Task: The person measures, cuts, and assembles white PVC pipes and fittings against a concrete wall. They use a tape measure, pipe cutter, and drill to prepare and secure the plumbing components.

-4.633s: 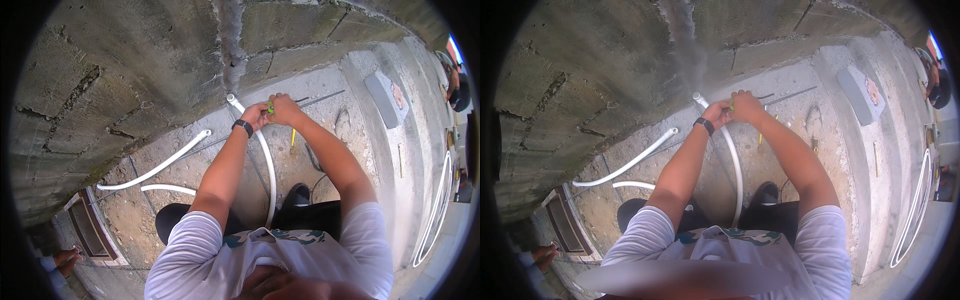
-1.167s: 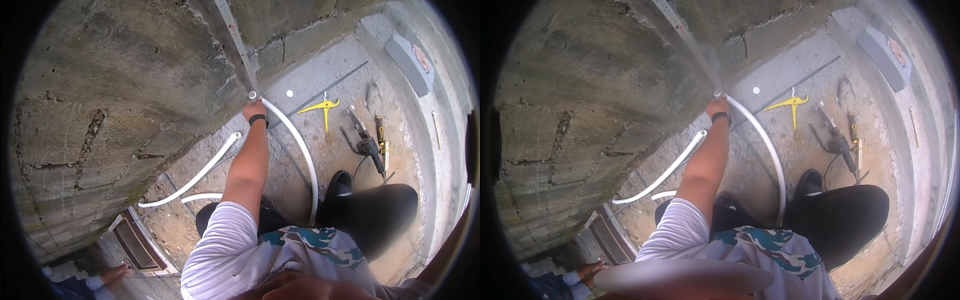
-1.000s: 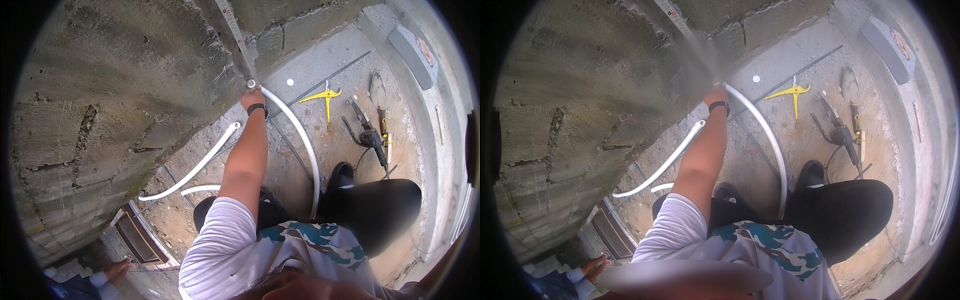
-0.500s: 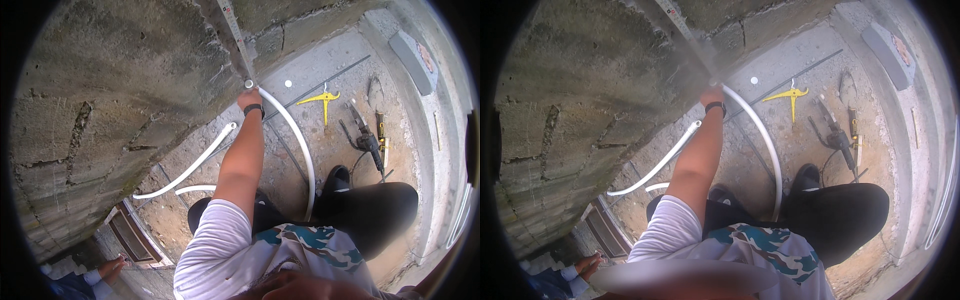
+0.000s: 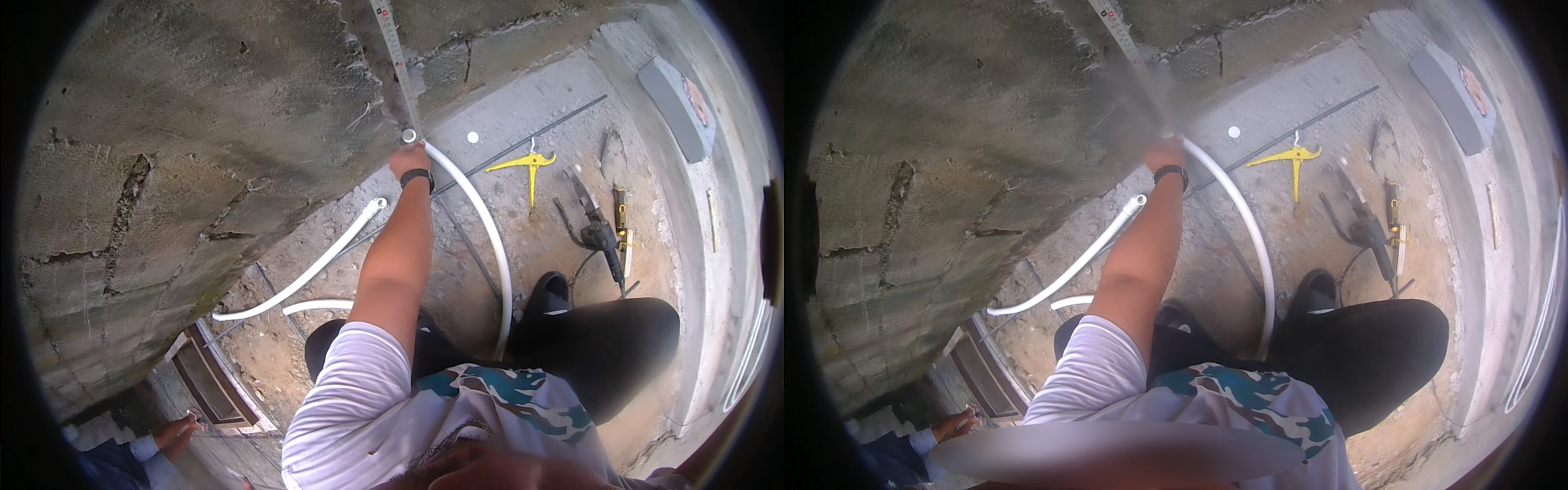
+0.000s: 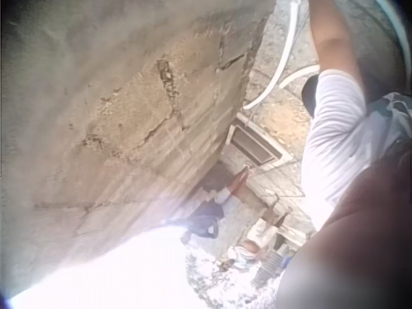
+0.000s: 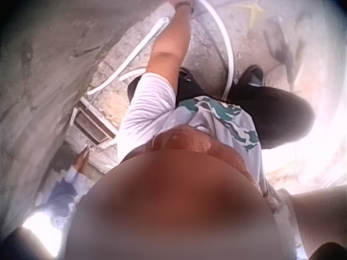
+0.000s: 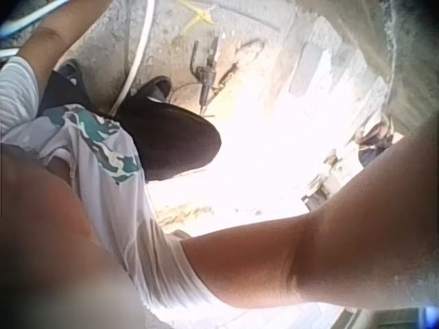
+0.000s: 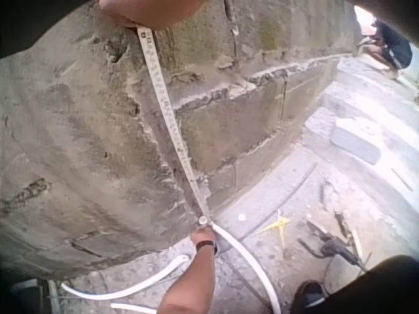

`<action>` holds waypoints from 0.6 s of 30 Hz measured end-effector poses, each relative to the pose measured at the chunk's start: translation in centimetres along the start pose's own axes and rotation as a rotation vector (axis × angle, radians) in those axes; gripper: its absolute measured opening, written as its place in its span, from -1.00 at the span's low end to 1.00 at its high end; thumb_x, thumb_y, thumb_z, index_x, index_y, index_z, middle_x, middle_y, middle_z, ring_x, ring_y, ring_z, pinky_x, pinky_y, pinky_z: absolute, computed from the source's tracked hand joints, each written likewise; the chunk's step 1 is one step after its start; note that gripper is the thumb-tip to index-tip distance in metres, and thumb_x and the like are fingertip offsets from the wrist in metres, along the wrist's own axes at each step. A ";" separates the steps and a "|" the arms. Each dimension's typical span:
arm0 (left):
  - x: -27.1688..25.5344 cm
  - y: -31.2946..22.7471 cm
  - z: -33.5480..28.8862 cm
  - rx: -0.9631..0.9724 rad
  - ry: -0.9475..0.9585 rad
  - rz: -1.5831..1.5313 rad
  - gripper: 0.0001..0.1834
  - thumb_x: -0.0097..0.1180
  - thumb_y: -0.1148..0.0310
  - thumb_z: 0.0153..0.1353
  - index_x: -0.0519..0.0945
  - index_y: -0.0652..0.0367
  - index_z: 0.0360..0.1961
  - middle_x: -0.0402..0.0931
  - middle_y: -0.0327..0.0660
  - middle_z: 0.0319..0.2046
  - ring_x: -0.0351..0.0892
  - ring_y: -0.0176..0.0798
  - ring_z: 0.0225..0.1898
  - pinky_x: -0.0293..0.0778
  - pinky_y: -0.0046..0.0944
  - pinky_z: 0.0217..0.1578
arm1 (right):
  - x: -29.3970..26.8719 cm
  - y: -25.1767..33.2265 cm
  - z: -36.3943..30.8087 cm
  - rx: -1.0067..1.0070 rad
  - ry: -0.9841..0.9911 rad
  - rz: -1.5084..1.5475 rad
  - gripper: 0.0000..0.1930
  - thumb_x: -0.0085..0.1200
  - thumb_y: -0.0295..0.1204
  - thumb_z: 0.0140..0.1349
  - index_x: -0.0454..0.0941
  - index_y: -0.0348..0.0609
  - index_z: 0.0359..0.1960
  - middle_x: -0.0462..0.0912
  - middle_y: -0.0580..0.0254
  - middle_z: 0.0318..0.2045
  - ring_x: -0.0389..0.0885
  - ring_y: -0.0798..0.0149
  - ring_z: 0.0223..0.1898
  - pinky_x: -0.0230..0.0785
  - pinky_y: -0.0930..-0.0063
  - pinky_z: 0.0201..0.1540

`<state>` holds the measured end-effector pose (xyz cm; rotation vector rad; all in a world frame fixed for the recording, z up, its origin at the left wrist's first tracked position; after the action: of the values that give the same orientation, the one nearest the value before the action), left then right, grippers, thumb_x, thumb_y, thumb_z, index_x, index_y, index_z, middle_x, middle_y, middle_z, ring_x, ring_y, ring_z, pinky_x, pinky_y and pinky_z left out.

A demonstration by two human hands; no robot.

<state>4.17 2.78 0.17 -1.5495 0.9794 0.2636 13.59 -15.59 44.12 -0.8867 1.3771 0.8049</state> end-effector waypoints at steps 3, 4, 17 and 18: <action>-0.1 -0.2 0.1 0.053 -0.028 0.125 -0.69 0.41 0.14 0.14 0.82 0.14 -0.24 0.75 0.06 -0.22 0.76 0.09 -0.10 0.60 -0.02 -0.02 | -0.5 0.3 0.1 -0.010 -0.005 -0.015 -0.68 0.06 -0.19 0.40 0.68 -0.02 0.05 0.69 -0.01 -0.10 0.69 -0.13 -0.10 0.53 -0.02 -0.02; 0.1 0.0 0.2 0.030 -0.014 0.090 -0.69 0.42 0.14 0.14 0.82 0.14 -0.23 0.75 0.05 -0.21 0.76 0.09 -0.10 0.60 -0.03 -0.01 | -0.6 0.3 0.1 -0.009 -0.003 -0.023 -0.68 0.06 -0.19 0.40 0.68 -0.02 0.05 0.69 -0.01 -0.10 0.69 -0.13 -0.10 0.53 -0.02 -0.02; 0.4 0.6 0.3 -0.110 0.038 0.024 -0.66 0.43 0.06 0.12 0.83 0.00 -0.16 0.76 -0.05 -0.12 0.74 0.03 -0.02 0.57 -0.02 0.07 | -1.5 1.1 0.9 -0.037 -0.014 -0.085 -0.68 0.06 -0.18 0.40 0.70 -0.02 0.03 0.69 -0.01 -0.11 0.69 -0.13 -0.11 0.53 -0.03 -0.03; 0.3 0.4 0.3 -0.104 0.039 0.050 -0.66 0.42 0.05 0.12 0.83 -0.03 -0.15 0.76 -0.06 -0.10 0.73 0.03 0.00 0.57 -0.02 0.08 | -1.7 1.1 1.0 -0.043 -0.015 -0.093 -0.68 0.06 -0.18 0.40 0.70 -0.02 0.03 0.70 -0.01 -0.11 0.69 -0.13 -0.11 0.53 -0.03 -0.03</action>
<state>4.14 2.94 -0.36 -1.6309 1.0499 0.3251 12.97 -14.18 45.72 -0.9689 1.3000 0.7702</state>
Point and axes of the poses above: each hand's wrist, its own z-axis towards the middle knuckle, its own x-axis out of the palm, y = z × x, the point moved 5 cm from there along z, towards the middle knuckle
